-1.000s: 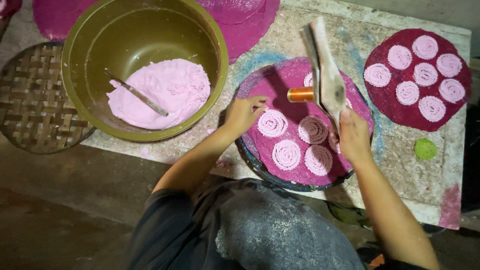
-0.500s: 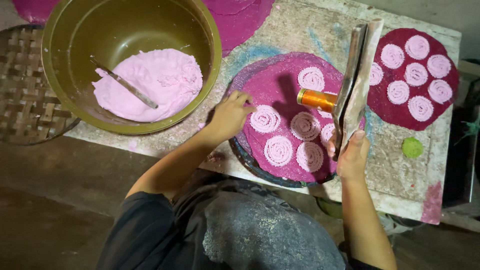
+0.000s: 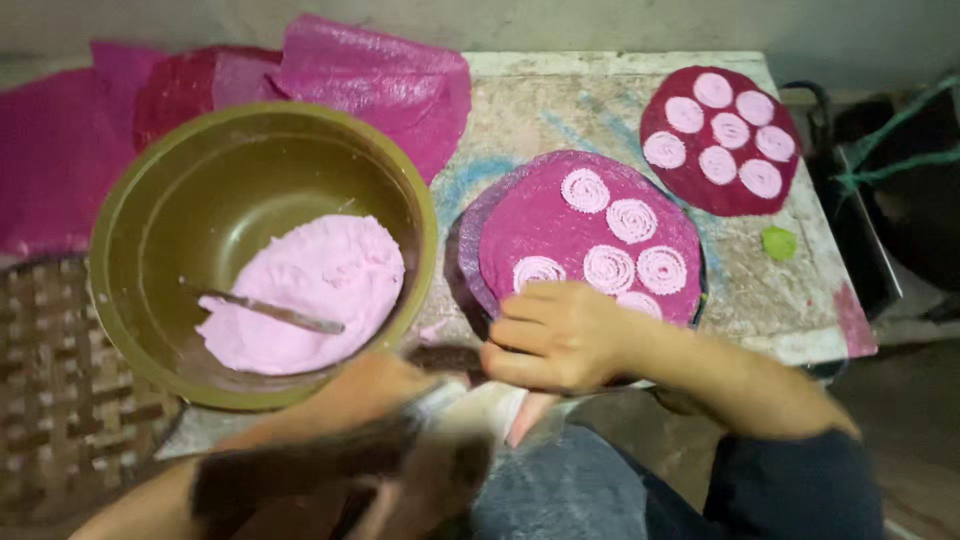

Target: The person uses a hand-held extruder press to pipe pink dough into rosette shapes onto round pink fabric discs. They reload dough from a large bowl between discs, place the discs aside, and continue piping rosettes onto new discs.

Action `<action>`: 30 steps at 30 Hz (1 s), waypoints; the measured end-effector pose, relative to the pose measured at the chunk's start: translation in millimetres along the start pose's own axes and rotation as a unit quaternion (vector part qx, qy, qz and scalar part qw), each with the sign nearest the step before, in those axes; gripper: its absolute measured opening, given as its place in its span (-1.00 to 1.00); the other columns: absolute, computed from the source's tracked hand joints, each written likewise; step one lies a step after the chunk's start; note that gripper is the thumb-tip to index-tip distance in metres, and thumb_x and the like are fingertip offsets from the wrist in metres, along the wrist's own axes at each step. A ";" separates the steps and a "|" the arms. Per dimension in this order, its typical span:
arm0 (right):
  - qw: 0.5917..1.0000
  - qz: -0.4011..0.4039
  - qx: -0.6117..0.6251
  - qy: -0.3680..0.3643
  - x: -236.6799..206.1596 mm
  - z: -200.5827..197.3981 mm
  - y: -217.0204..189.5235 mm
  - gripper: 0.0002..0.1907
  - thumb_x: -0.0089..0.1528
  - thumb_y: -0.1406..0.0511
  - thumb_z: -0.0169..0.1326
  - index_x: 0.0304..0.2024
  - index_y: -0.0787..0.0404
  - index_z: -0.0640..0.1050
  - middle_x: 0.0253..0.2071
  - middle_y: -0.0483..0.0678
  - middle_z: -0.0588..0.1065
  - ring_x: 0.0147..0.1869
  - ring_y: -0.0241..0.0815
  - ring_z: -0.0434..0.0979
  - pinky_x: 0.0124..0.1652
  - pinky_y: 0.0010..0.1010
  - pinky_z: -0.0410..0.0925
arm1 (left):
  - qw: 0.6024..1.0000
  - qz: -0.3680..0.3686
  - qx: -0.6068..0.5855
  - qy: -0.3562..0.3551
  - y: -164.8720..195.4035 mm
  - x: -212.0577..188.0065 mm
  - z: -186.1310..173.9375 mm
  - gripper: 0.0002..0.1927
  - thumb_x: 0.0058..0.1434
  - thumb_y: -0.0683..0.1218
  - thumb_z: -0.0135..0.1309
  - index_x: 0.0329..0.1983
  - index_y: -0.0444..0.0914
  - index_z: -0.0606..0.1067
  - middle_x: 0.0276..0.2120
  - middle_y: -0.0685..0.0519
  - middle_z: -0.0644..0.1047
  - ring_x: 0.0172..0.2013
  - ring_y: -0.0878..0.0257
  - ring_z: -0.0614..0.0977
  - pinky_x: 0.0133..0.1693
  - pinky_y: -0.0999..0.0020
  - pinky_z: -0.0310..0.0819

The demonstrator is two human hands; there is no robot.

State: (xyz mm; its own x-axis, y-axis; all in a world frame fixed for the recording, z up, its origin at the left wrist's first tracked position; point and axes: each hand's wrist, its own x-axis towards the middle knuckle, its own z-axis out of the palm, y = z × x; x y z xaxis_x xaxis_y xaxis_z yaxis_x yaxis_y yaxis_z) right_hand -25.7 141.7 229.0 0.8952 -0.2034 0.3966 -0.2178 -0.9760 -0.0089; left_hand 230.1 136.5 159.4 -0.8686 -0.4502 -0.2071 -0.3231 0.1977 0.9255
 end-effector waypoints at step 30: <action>0.949 0.296 0.013 0.104 140.2 98.4 45.1 -0.22 0.02 0.16 0.37 0.27 0.12 0.41 0.29 0.18 0.33 0.36 0.12 0.34 0.26 -0.20 0.29 | 0.919 -0.002 -0.300 0.254 -205.4 -79.4 -108.0 -0.67 0.16 -0.21 0.18 0.01 -0.30 0.52 -0.19 0.04 0.57 -0.21 0.24 0.59 -0.20 0.30 0.53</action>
State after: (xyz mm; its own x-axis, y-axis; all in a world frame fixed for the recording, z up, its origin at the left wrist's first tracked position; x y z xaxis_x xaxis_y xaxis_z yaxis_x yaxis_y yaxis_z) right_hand 128.2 61.5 193.9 0.5224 -0.6993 0.4879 -0.6462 -0.6980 -0.3086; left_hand 406.0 37.6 20.0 -0.5304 -0.8288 -0.1780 0.0716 -0.2530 0.9648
